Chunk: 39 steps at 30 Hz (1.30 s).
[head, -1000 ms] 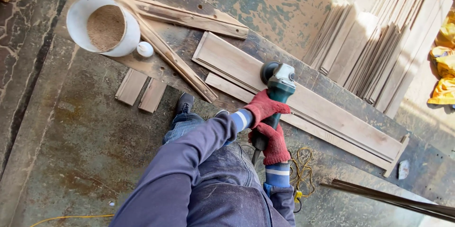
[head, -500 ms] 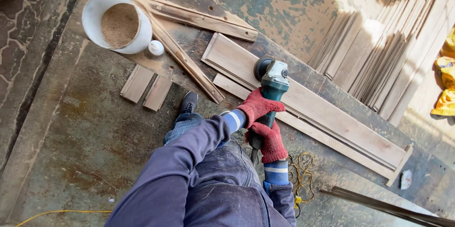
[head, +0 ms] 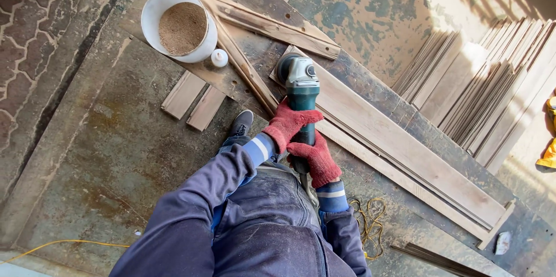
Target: Sanding a long piece of wood using a handheld power sander.
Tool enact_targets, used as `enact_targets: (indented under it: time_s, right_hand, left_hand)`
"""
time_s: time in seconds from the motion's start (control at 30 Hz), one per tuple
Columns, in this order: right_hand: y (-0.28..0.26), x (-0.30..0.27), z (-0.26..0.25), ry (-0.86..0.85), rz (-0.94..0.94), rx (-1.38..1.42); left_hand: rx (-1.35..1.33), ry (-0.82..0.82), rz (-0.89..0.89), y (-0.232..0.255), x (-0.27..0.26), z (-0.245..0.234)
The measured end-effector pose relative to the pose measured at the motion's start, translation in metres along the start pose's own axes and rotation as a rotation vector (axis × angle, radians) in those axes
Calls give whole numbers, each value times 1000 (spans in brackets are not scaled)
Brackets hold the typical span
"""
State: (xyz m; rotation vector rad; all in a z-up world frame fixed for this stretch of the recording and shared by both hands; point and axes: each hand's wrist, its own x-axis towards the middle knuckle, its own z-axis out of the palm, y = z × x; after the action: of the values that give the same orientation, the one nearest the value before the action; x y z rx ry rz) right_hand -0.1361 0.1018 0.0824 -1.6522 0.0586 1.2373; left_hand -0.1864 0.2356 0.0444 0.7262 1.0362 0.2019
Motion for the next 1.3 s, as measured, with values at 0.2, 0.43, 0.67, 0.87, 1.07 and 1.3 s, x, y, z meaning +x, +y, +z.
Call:
enact_targets:
  time_s: [0.2,0.43,0.67,0.87,1.07,1.3]
  right_hand:
    - [1,-5,-7,-12,19,-9]
    - [31,-15,-70,177,9,124]
    - [74,-35,-141,402,-9,381]
    - [77,-42,-156,409,-13,428]
    - [62,-32,-133,313,-30,316]
    - [39,-6,-97,175,-19,138]
  left_hand:
    - [94,31,-41,-17,2,13]
    - [244,-90,-133,-92,31,94]
    - [592,-350,-254,-146,35,175]
    - [548,-405,-238,-135,14,190]
    - [469,-284,-237,-104,13,153]
    - [233,-111,-166,-92,31,106]
